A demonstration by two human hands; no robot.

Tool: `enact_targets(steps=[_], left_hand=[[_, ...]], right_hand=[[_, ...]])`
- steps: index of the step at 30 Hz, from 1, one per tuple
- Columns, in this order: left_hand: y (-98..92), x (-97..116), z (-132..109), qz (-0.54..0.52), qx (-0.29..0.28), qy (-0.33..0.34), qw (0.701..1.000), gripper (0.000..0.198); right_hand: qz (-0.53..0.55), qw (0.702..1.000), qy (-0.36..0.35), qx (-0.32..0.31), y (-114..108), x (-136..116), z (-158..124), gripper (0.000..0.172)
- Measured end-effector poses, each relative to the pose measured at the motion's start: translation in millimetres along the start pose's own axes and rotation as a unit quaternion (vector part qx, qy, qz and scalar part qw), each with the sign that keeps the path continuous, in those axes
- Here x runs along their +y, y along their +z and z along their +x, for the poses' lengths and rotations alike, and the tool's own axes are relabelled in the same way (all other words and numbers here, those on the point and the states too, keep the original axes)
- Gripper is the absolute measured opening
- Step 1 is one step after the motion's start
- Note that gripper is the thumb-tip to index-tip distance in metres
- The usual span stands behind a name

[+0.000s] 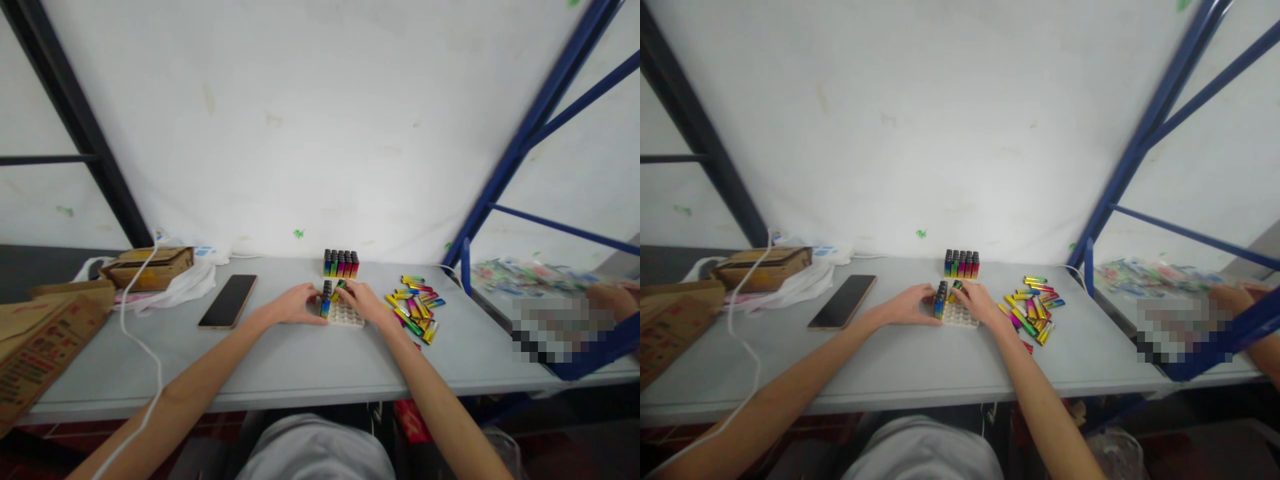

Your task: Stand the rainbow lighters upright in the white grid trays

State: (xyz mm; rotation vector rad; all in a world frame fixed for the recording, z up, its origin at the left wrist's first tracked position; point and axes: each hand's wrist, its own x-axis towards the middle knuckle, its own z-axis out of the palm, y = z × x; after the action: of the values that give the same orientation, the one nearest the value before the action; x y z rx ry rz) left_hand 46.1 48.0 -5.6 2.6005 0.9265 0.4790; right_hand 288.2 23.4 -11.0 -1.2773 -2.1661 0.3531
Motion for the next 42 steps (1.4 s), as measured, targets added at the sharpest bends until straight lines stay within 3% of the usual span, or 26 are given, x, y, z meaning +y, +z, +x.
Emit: enact_targets(steps=[6,10,13,16,19,22,25,28,33,38,42], left_hand=[[-0.3,0.7,-1.0,0.001,0.002,0.0,1.0,0.066],[-1.1,-0.2,-1.2,-0.001,-0.001,0.006,1.0,0.065],[-2.7,0.5,-1.3,-0.007,-0.002,0.006,1.0,0.063],[-3.8,0.9,-1.4,-0.011,-0.006,0.011,1.0,0.061],[-3.0,-1.9,-0.3,-0.015,-0.008,0.015,1.0,0.057],[-1.4,-6.2,1.9,-0.009,-0.008,0.019,1.0,0.054],[-1.1,-7.4,3.4,-0.004,-0.011,0.013,1.0,0.052],[-1.1,-4.3,2.9,-0.002,-0.01,0.009,1.0,0.051],[4.6,-1.5,2.1,0.013,0.022,-0.015,1.0,0.059],[9.9,-6.2,4.2,0.002,0.036,-0.03,0.999,0.067],[9.4,-8.3,5.1,0.0,0.031,-0.024,0.999,0.068]], right_hand=[[-0.031,0.999,-0.045,-0.006,12.0,5.0,4.5,0.025],[-0.032,0.999,-0.043,-0.006,3.3,5.3,2.2,0.028],[-0.037,0.999,0.036,0.012,-21.4,16.6,-3.8,0.033],[-0.152,0.973,0.164,0.054,-56.4,40.8,-12.8,0.025],[-0.232,0.95,0.21,0.012,-89.6,67.6,-24.7,0.024],[-0.251,0.946,0.196,-0.063,-109.8,85.2,-37.6,0.029],[-0.259,0.941,0.18,-0.123,-114.9,92.0,-45.7,0.029],[-0.269,0.94,0.166,-0.131,-112.2,94.2,-47.0,0.026],[-0.224,0.963,0.124,-0.086,-109.1,98.3,-46.0,0.027],[-0.156,0.978,0.14,-0.019,-112.6,97.4,-46.8,0.02],[-0.079,0.981,0.147,0.102,-117.2,83.5,-41.8,0.022]])
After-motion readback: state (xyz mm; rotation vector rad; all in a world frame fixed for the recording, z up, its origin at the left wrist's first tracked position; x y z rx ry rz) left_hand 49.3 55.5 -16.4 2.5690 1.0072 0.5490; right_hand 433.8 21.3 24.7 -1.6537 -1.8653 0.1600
